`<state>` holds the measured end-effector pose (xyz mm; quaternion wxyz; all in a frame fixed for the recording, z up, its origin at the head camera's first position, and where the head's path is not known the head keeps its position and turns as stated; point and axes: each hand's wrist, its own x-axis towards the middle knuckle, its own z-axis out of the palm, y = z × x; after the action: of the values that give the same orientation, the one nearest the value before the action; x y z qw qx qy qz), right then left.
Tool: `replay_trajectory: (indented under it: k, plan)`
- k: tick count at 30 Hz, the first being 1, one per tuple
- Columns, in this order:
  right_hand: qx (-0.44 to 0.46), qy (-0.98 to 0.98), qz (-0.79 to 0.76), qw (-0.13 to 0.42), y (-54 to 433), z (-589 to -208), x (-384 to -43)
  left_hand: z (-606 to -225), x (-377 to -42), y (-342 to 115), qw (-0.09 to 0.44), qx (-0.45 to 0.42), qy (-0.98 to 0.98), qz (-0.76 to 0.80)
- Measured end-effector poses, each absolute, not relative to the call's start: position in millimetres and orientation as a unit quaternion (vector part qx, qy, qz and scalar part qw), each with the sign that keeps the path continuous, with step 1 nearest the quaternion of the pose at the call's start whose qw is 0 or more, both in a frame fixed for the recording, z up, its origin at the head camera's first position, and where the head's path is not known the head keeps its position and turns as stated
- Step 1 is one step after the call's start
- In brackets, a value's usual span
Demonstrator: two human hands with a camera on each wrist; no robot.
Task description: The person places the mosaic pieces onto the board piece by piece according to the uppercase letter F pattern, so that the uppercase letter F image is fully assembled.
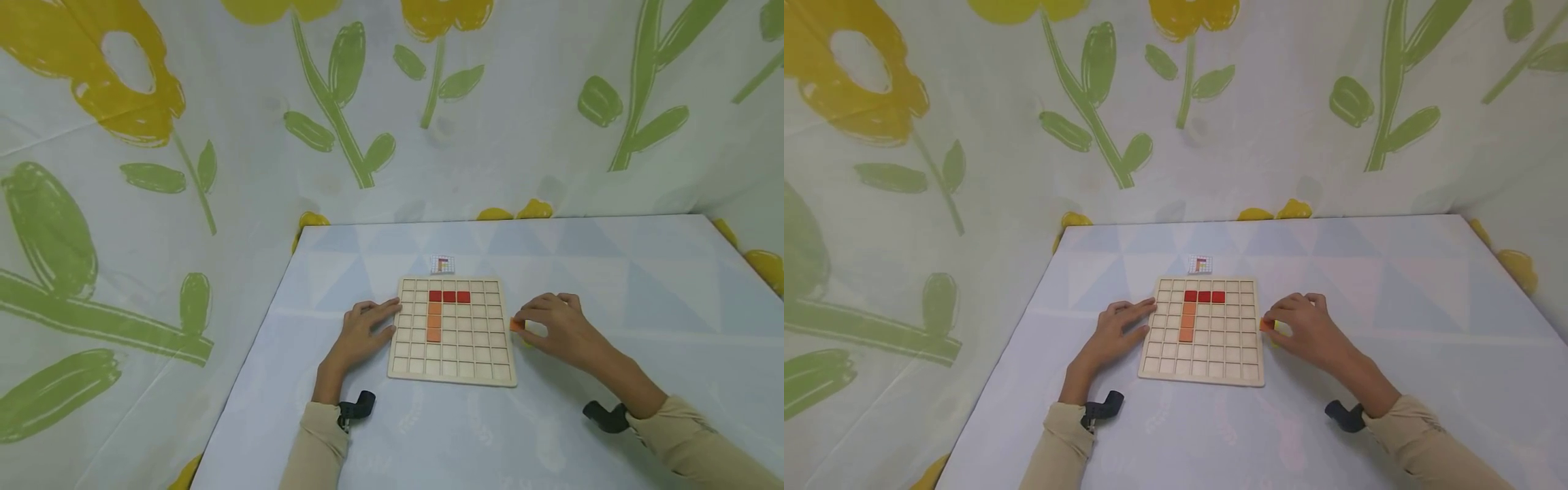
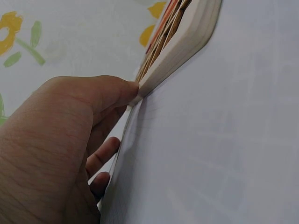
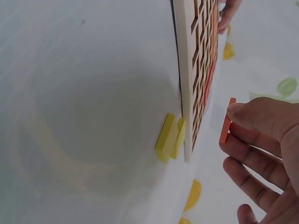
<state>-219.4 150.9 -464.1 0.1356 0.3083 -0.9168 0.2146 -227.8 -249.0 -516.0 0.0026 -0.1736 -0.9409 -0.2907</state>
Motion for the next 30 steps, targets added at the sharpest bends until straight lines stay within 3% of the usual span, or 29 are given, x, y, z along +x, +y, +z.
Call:
replay_trajectory:
  k: [30]
  plan:
    - [0.356,-0.900,0.227,0.104,95.6,-457.9,-221.5,-515.7,-229.6,-249.5,0.008,-0.182,-0.939,-0.291]
